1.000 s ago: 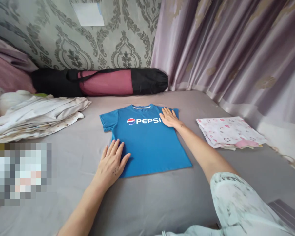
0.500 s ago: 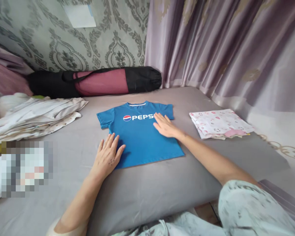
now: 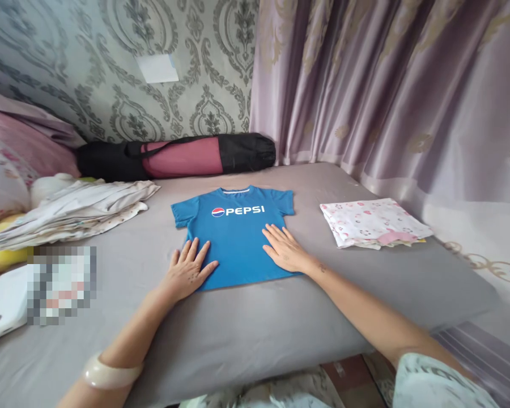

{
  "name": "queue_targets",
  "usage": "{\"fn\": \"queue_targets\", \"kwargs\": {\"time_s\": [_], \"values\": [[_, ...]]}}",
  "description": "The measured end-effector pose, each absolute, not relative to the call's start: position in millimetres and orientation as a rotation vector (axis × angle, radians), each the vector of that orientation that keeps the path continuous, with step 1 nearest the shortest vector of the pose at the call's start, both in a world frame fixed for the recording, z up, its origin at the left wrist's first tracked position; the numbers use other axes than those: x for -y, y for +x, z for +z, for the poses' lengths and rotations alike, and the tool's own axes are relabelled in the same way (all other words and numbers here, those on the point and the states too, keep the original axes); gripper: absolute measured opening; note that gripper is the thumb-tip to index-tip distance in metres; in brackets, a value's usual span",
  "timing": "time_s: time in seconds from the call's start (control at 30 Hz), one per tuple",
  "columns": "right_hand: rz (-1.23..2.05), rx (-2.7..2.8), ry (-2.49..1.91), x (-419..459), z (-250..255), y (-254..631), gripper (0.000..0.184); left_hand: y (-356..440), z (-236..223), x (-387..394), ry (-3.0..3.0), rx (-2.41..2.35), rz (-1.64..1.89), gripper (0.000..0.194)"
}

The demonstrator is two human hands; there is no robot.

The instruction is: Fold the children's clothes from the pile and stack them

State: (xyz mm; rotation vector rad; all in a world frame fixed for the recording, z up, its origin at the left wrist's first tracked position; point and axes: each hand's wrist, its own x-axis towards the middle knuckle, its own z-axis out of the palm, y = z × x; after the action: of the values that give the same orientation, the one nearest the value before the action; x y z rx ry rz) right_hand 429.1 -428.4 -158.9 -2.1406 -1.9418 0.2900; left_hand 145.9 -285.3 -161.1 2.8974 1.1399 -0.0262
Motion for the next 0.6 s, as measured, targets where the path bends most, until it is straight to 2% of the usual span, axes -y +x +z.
{"fn": "queue_targets", "kwargs": {"time_s": [0.13,0.23,0.33,0.5,0.6], "values": [[0.261,1.711,-2.044,429.6,-158.6,440.3,0.059,157.8,-126.6,266.5,2.904,-1.049,-0.23,0.071],[0.223,1.414,-2.173,436.1,-148.1,452.7,0.046,188.7,-98.7,243.0,2.874,-1.002,-0.333,0.049],[0.275,1.266,-2.42,447.7,-134.4,462.1,0.035,244.4,-83.7,227.0,2.777,-0.925,-0.109,0.039],[0.437,1.297,-2.595,460.7,-122.1,460.4,0.04,358.8,-86.3,237.2,2.624,-0.493,0.179,0.027],[0.514,1.329,-2.605,462.1,-118.7,455.3,0.041,416.6,-93.8,254.0,2.557,-0.521,0.18,0.025]]}}
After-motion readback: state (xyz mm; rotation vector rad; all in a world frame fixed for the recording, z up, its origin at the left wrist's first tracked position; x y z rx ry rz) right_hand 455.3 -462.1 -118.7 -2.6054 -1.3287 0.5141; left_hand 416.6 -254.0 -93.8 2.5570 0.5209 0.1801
